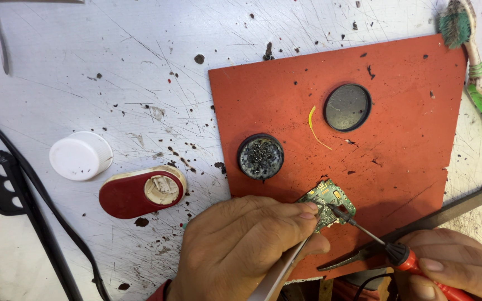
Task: The person solders components onto a small circuit board using a soldering iron and wire, while holding the board with tweezers on a red work mat.
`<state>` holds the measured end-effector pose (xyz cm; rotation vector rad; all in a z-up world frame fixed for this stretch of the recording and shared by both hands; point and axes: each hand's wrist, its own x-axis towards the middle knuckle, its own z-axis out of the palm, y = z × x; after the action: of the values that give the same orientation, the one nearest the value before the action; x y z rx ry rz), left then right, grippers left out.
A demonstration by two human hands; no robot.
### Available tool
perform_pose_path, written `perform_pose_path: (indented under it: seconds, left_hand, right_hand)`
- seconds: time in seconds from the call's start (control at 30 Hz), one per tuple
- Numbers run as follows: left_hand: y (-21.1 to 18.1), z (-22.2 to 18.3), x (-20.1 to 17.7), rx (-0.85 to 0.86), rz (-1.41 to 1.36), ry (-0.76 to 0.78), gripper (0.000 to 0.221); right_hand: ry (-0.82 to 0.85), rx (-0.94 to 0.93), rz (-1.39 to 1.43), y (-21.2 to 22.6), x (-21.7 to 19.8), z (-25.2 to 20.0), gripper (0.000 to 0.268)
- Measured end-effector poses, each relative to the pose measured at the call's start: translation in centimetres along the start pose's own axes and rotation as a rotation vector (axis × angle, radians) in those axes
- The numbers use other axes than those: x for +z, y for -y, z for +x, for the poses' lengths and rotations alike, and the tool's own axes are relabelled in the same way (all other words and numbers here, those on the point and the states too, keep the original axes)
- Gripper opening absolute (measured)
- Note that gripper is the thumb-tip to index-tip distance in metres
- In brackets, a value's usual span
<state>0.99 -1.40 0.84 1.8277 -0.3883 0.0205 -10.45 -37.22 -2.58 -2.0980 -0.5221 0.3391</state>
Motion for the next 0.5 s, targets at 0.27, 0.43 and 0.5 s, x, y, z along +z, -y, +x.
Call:
perform_pose_path:
  seconds: [0.27,0.43,0.5]
  left_hand:
    - [0.0,0.0,0.0,-0.001,0.019,-0.003,0.026]
    - [-0.1,0.0,0.1,0.001,0.026,-0.007,0.026]
    - [-0.1,0.0,0.2,-0.003,0.031,-0.01,0.026]
  right_hand:
    - [-0.023,-0.017,0.025,-0.4,-0.1,0.0,0.043]
    - [0.062,-0.049,0.102,-0.6,-0.4,0.1,0.044]
    - [-0.023,0.01,0.002,0.0,0.3,-0.3,0.045]
